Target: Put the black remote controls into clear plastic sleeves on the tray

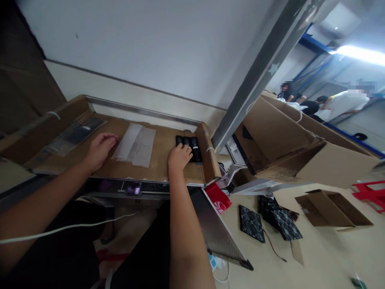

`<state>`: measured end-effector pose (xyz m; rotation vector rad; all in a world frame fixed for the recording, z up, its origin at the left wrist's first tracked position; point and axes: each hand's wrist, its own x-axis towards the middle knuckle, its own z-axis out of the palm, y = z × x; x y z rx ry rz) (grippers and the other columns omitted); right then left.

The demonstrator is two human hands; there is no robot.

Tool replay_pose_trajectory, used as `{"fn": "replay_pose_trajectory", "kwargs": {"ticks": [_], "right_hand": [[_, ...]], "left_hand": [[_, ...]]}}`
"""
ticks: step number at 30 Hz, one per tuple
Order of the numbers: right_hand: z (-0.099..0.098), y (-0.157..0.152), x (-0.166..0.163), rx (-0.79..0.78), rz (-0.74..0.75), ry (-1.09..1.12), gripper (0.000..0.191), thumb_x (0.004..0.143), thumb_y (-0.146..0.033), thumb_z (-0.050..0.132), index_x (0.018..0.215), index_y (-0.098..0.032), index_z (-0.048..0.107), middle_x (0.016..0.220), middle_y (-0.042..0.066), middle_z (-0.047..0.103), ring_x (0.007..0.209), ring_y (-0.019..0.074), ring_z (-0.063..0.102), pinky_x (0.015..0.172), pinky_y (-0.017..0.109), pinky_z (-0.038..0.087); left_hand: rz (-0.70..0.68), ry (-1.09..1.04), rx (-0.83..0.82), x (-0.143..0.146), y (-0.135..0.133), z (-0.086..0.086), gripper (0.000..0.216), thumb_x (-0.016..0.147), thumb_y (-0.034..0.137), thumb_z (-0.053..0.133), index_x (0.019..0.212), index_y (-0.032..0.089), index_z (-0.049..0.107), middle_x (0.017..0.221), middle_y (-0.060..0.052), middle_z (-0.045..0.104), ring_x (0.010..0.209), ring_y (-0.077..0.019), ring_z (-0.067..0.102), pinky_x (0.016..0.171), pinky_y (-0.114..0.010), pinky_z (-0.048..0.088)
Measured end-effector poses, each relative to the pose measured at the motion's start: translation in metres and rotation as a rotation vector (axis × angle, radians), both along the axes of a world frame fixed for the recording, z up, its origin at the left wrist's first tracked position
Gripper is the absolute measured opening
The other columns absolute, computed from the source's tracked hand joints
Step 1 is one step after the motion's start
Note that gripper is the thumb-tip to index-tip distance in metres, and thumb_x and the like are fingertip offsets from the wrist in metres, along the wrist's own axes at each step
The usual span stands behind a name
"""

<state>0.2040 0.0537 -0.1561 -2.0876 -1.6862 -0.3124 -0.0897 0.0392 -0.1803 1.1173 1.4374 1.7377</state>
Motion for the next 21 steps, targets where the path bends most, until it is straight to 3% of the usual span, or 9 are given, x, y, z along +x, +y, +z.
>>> {"fn": "replay_pose_trajectory", "kwargs": {"ticks": [9, 14, 16, 21], "right_hand": [[0.002, -0.003, 0.000, 0.053, 0.019, 0.004, 0.028, 0.095, -0.019, 0.047, 0.114, -0.012, 0.067, 0.123, 0.022, 0.059, 0.112, 0.0337, 0.052, 0.091, 0.046, 0.042], [0.007, -0.005, -0.006, 0.084, 0.299, -0.036, 0.025, 0.095, -0.019, 0.049, 0.112, -0.014, 0.065, 0.119, 0.017, 0.061, 0.110, 0.0282, 0.052, 0.094, 0.037, 0.041], [0.008, -0.008, -0.010, 0.038, 0.400, -0.029, 0.024, 0.097, -0.022, 0.047, 0.111, -0.015, 0.065, 0.118, 0.015, 0.062, 0.106, 0.0251, 0.056, 0.088, 0.032, 0.043], [0.008, -0.014, -0.016, -0.109, 0.424, 0.042, 0.025, 0.101, -0.030, 0.046, 0.108, -0.018, 0.067, 0.108, 0.011, 0.069, 0.090, 0.0205, 0.063, 0.073, 0.028, 0.042]], "left_hand": [[0.004, -0.034, -0.038, 0.003, -0.003, 0.006, 0.018, 0.076, 0.030, 0.067, 0.091, 0.019, 0.065, 0.102, -0.006, 0.069, 0.104, -0.0216, 0.064, 0.104, -0.041, 0.049], [0.005, -0.042, -0.047, 0.004, -0.002, 0.007, 0.015, 0.077, 0.027, 0.066, 0.090, 0.020, 0.065, 0.101, -0.006, 0.069, 0.102, -0.0214, 0.064, 0.105, -0.043, 0.048], [0.012, -0.030, -0.053, 0.004, -0.003, 0.008, 0.015, 0.077, 0.027, 0.066, 0.090, 0.020, 0.066, 0.100, -0.006, 0.069, 0.100, -0.0223, 0.064, 0.105, -0.044, 0.048], [0.021, 0.004, -0.069, 0.005, -0.005, 0.011, 0.013, 0.076, 0.025, 0.067, 0.088, 0.021, 0.068, 0.096, -0.005, 0.070, 0.095, -0.0236, 0.064, 0.100, -0.043, 0.050]]}}
